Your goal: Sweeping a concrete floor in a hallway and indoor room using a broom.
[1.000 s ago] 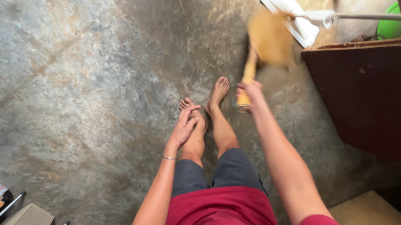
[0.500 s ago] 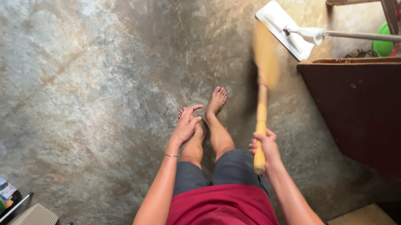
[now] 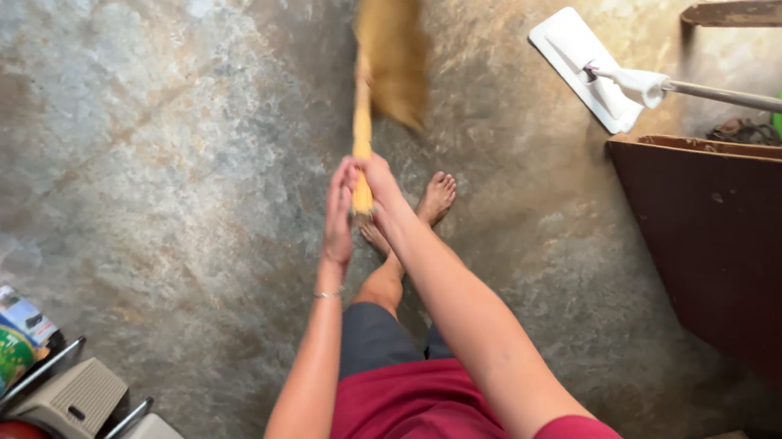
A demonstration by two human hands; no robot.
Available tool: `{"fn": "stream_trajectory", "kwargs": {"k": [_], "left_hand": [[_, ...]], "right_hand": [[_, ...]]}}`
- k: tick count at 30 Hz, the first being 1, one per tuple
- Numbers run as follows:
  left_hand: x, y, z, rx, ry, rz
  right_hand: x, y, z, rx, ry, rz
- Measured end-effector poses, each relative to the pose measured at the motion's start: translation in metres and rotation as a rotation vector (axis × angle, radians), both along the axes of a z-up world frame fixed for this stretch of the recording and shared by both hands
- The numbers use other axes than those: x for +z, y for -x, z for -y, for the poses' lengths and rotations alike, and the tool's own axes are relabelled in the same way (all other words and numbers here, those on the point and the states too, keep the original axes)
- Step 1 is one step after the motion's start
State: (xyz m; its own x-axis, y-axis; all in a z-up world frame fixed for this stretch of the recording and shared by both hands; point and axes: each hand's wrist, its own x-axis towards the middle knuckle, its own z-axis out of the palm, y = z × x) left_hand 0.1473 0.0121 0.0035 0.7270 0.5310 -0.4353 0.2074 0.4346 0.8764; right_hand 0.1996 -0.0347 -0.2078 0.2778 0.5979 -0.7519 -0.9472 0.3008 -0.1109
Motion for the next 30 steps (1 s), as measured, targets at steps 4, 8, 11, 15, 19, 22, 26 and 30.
{"fn": "stream_trajectory", "kwargs": {"k": [4,8,11,15,19,22,26,30], "left_hand": [[0.054,-0.032,-0.026,-0.046,-0.079,-0.005],[0.053,-0.044,-0.024,-0.077,-0.110,-0.012],[0.036,-0.044,-0.022,-0.011,-0.006,0.023],[0.029,-0.049,-0.029,0.022,0.058,0.111],[0.025,-0.069,-0.050,-0.057,0.065,0.127],[-0.001,-0.077,-0.068,-0.152,0.053,0.027],[0.017,-0.099,-0.101,-0.320,-0.038,-0.093],[0.017,-0.126,-0.134,-0.484,-0.102,-0.188]], "right_hand": [[0.114,-0.054,-0.034,-0.002,-0.076,-0.154],[0.144,-0.074,-0.020,0.299,0.273,0.366],[0.186,-0.108,-0.015,0.378,0.208,0.342],[0.237,-0.133,-0.017,0.428,0.048,0.267],[0.277,-0.149,0.025,0.480,-0.035,0.348],[0.285,-0.167,0.056,0.492,-0.080,0.285],[0.284,-0.178,0.090,0.446,0.036,0.174],[0.282,-0.192,0.110,0.344,0.145,0.233]]}}
